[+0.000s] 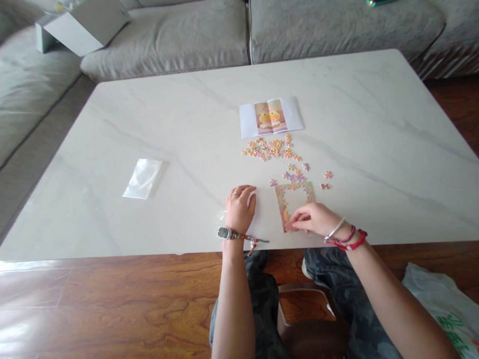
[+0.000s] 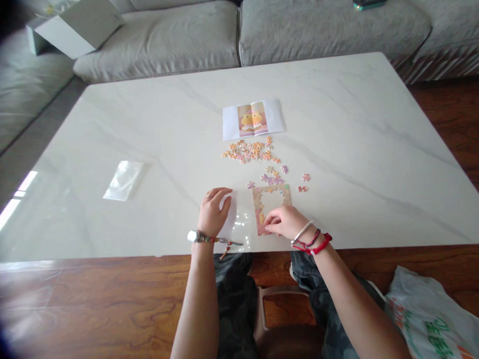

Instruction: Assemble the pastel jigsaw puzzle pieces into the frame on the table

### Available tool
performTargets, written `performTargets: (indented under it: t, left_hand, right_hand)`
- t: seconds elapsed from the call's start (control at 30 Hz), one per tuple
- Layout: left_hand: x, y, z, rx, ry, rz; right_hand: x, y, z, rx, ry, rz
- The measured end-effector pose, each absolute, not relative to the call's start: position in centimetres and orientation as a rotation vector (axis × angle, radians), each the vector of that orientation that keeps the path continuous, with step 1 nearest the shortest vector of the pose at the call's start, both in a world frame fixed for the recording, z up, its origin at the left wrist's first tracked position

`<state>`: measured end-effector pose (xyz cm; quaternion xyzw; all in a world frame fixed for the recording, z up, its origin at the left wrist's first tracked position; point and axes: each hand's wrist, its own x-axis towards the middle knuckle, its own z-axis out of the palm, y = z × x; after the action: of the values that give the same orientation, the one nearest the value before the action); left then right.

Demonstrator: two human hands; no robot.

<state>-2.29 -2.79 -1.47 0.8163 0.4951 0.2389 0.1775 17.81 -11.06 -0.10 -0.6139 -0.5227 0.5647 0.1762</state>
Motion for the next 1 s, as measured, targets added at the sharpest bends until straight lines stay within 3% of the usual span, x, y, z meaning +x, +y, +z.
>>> performTargets:
  t: [0.7, 1.0]
  left_hand:
    - [-1.9, -3.5, -1.3, 2.324, 1.400, 0.638]
    - [-2.1, -3.5, -1.4, 2.323, 1.390, 0.634]
  right_hand:
    - [16.0, -12.2, 0.2, -1.739, -1.881, 1.204]
    - [17.5, -11.8, 0.4, -1.730, -1.742, 1.284]
